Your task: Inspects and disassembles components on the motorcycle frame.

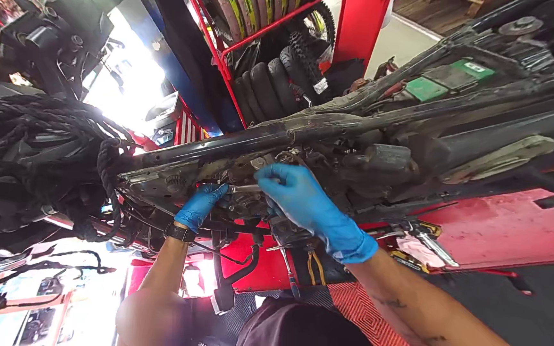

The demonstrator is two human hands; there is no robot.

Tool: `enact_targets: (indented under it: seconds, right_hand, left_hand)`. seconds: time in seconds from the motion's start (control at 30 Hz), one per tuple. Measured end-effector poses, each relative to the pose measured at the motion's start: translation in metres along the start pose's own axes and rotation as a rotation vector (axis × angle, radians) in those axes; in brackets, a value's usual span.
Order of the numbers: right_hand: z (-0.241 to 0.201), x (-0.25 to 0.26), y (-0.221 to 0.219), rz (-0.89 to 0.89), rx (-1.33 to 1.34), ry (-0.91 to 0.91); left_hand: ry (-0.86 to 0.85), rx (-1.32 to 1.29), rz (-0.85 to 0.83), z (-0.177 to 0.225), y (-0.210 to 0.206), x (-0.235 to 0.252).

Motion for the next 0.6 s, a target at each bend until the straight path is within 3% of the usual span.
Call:
enact_targets:
  seconds: [0.1,0.17,0.23,0.3,0.43,0.6]
  right_hand:
    - [0.002,0.023,-0.003,0.117,0.292,0.156]
    - [0.012,0.030,-0.007,0.148,0.414,0.124]
    - [0.009,0.030,-0.011,0.141,0.437,0.161]
    - [-0.010,0.024,-0.018,0.132,0.339,0.321]
    - [-0.042,-0.011,0.003,0.239,0.206,0.563]
    - [-0.025,-0.069,0.039,0.310,0.109,0.603]
  left_hand:
    - [-0.016,-0.019,0.029,0.000,0.000,-0.003]
    - [-0.032,-0.075,0.091,-0.001,0.000,-0.004]
    - [-0.060,-0.172,0.142,-0.006,0.001,-0.002]
    - [-0.110,-0.233,0.164,-0.015,0.004,-0.001]
    - [-0.359,0.084,0.255,-0.011,-0.004,-0.009]
    - [-0.515,0.487,0.419,-0.018,-0.010,-0.010]
Point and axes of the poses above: each hand's wrist, its own x-axis towards the middle knuckle, its own y-axis out of the back of the hand, z = x × y, the point moved 4 cm from there along x, towards the middle knuckle, and after that the axes turned 10 degrees about -z, right-handed, at the moved point
